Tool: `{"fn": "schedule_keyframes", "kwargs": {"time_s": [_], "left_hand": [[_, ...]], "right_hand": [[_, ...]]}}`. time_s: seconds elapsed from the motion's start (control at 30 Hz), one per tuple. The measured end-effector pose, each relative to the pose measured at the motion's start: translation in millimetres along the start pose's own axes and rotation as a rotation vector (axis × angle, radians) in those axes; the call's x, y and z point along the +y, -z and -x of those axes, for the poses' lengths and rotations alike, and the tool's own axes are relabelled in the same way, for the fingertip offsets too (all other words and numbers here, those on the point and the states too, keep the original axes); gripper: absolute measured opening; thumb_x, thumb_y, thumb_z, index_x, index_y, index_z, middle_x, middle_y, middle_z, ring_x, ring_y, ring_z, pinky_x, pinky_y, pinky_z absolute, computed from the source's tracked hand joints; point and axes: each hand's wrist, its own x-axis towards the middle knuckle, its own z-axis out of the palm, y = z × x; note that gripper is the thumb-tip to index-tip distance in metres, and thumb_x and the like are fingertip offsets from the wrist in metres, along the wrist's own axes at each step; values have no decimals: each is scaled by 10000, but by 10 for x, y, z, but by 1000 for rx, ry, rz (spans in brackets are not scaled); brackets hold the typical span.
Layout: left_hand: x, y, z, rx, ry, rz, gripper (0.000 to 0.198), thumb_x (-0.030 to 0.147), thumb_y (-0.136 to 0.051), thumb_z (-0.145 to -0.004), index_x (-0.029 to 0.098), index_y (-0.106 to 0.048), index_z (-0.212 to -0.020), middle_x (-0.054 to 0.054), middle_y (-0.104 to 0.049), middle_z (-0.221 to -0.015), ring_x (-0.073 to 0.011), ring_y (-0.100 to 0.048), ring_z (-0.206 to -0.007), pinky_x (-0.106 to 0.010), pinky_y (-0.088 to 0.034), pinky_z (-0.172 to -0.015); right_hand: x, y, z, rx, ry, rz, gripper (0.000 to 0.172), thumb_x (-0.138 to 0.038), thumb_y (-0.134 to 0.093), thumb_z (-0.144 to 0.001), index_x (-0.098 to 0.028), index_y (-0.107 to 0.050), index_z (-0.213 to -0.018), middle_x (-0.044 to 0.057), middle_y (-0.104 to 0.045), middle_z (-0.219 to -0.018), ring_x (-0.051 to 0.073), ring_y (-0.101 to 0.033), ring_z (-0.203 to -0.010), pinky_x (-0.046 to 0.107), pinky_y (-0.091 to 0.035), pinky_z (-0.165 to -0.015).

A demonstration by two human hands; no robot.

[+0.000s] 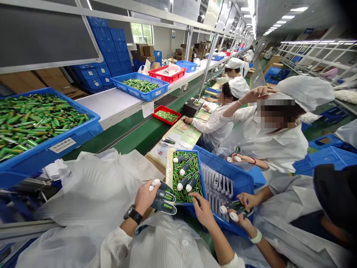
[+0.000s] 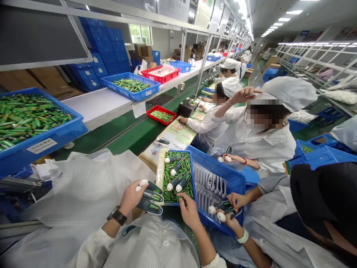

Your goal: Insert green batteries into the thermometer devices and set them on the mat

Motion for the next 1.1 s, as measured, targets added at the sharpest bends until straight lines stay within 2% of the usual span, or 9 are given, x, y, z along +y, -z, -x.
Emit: {"fn": "schedule_keyframes", "kwargs": {"time_s": [0.07, 0.17, 0.27, 0.37, 0.5, 0.7, 0.87, 0.97, 1.1], "left_hand": [[53, -12, -16, -19, -25, 7, 286, 474, -513, -932, 225, -638, -865, -27, -707, -809, -181, -638, -776, -248, -398, -692], [155, -40, -50, -47, -62, -3, 296, 478, -525, -930, 219, -643, -847, -31, -707, -795, -178, -635, -773, -246, -388, -690], [269, -68, -81, -58, -81, -15, 301, 477, -537, -926, 215, -639, -820, -25, -692, -749, -160, -608, -708, -238, -367, -657], [368, -90, -100, -82, -91, -2, 297, 469, -541, -926, 213, -635, -809, -14, -677, -720, -146, -585, -659, -231, -348, -624], [423, -133, -106, -79, -104, 32, 285, 458, -547, -922, 209, -629, -811, -20, -688, -748, -150, -599, -688, -229, -353, -635], [332, -247, -83, -67, -90, 57, 318, 474, -548, -911, 198, -630, -777, -21, -682, -730, -151, -585, -682, -238, -361, -637], [139, -346, -80, -88, -12, 120, 347, 496, -548, -894, 191, -683, -800, -25, -707, -751, -160, -605, -704, -248, -411, -664], [25, -385, -59, -121, 18, 148, 361, 508, -550, -882, 188, -707, -831, -31, -727, -778, -174, -625, -721, -264, -449, -685], [-56, -381, 10, -151, 37, 206, 393, 539, -530, -883, 191, -715, -886, -44, -752, -847, -209, -661, -779, -303, -500, -731]], "right_hand": [[-234, -27, 50, -65, 14, -176, 304, -459, -496, -964, -191, -561, -1093, -41, -464, -701, 127, -428, -617, 240, -345, -600], [-564, -80, 53, -185, -11, -286, 269, -450, -625, -899, -183, -588, -904, -60, -415, -651, 101, -387, -586, 217, -318, -560], [-807, -131, 29, -254, 41, -172, 230, -389, -600, -922, -169, -654, -879, -43, -482, -628, 97, -417, -565, 218, -318, -550], [-930, -170, 18, -278, 221, 32, 181, -284, -540, -944, -189, -691, -972, 11, -620, -770, 125, -547, -684, 228, -392, -638], [-930, -195, 18, -304, 369, 252, 271, -210, -525, -921, -213, -630, -1171, 35, -649, -907, 150, -594, -777, 250, -437, -725], [-864, -186, 70, -293, 525, 489, 223, -236, -538, -928, -240, -651, -1120, 51, -590, -936, 180, -568, -856, 270, -442, -750], [-712, -270, 239, -365, 500, 553, 540, -366, -629, -897, -317, -482, -1414, 92, -541, -1222, 191, -612, -877, 297, -493, -759], [-587, -352, 298, -376, 485, 565, 450, -317, -542, -957, -318, -494, -1404, 98, -550, -1256, 167, -638, -800, 280, -509, -721], [-540, -435, 311, -335, 494, 475, 344, -299, -503, -979, -300, -591, -1312, 108, -608, -1218, 212, -670, -909, 294, -542, -770]]}}
